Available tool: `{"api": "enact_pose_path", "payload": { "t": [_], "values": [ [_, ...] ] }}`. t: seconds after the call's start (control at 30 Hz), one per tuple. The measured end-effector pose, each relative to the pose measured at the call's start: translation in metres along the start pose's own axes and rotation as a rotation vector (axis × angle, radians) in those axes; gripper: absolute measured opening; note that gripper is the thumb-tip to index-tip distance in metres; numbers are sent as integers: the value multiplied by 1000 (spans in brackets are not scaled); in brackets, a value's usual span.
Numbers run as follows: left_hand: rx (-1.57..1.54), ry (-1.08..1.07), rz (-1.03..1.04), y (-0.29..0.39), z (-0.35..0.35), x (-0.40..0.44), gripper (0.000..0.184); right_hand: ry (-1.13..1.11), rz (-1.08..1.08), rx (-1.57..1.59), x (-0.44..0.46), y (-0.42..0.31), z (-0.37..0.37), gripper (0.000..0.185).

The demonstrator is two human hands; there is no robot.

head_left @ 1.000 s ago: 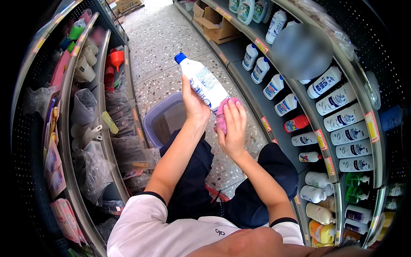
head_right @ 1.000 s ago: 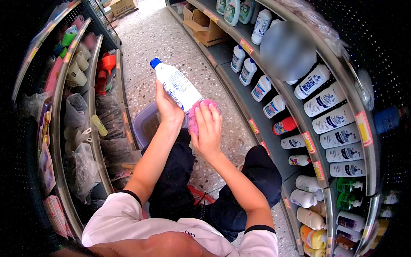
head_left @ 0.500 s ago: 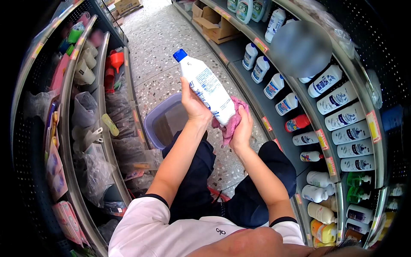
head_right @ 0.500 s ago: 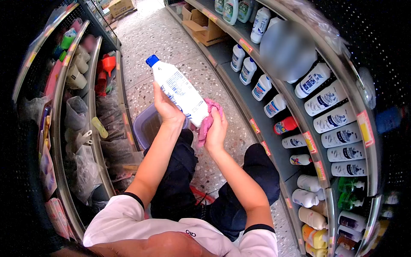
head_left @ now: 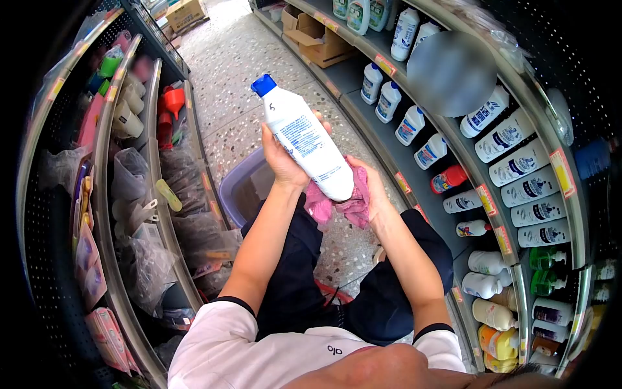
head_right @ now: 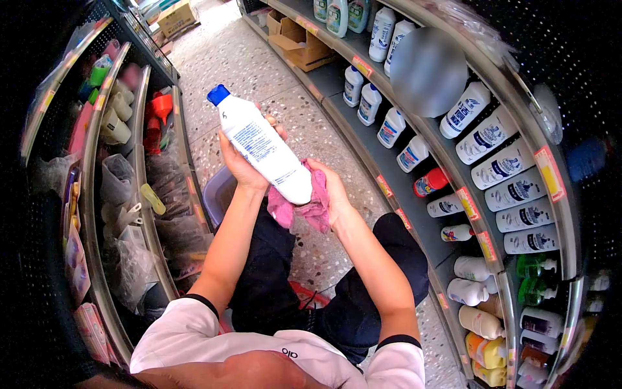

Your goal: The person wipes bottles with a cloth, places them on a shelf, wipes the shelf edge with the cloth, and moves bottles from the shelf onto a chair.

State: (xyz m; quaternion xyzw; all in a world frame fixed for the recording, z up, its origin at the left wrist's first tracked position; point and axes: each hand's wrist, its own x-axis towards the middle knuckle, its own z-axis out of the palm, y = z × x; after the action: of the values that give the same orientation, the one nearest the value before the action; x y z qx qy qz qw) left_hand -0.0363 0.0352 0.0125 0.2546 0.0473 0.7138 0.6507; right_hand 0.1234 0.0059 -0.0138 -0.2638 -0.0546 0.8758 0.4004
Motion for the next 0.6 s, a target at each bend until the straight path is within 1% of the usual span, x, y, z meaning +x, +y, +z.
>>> {"api": "enact_pose_path", "payload": {
  "t": [0.03, 0.1, 0.2, 0.27, 0.3, 0.33, 0.37, 0.4, 0.43, 0.5, 0.57, 0.6],
  "values": [
    [34, 3, 15, 0, 6, 1, 79, -8, -18, 8, -1, 0, 1, 27],
    [102, 6, 47, -1, 17, 3, 73, 21, -118, -12, -7, 3, 9, 28],
    [336, 135, 79, 1, 8, 3, 60, 40, -307, -52, -8, 1, 14, 29],
    [385, 227, 12, -4, 8, 3, 55, 72, -444, -127, -6, -4, 11, 33],
    [409, 273, -23, -7, 7, 3, 52, 81, -534, -230, -6, -6, 9, 32],
    [541, 236, -69, -10, -2, 1, 56, 92, -623, -333, -7, -8, 7, 32],
    [532, 236, -63, -15, -5, -2, 57, 102, -712, -436, -8, -8, 7, 31],
    [522, 237, -57, -22, -1, -5, 59, 196, -746, -494, -9, -9, 9, 28],
    [514, 241, -50, -28, 4, -6, 60, 221, -876, -600, -8, -7, 9, 27],
    [385, 241, -37, -31, 7, -5, 61, 266, -1129, -814, -3, 1, 10, 26],
    [292, 222, -8, -34, 4, -2, 61, 273, -1310, -1056, -6, 5, 14, 28],
    [298, 222, -18, -31, 8, -2, 62, 278, -1400, -1179, -9, 7, 16, 29]
  ]
}}
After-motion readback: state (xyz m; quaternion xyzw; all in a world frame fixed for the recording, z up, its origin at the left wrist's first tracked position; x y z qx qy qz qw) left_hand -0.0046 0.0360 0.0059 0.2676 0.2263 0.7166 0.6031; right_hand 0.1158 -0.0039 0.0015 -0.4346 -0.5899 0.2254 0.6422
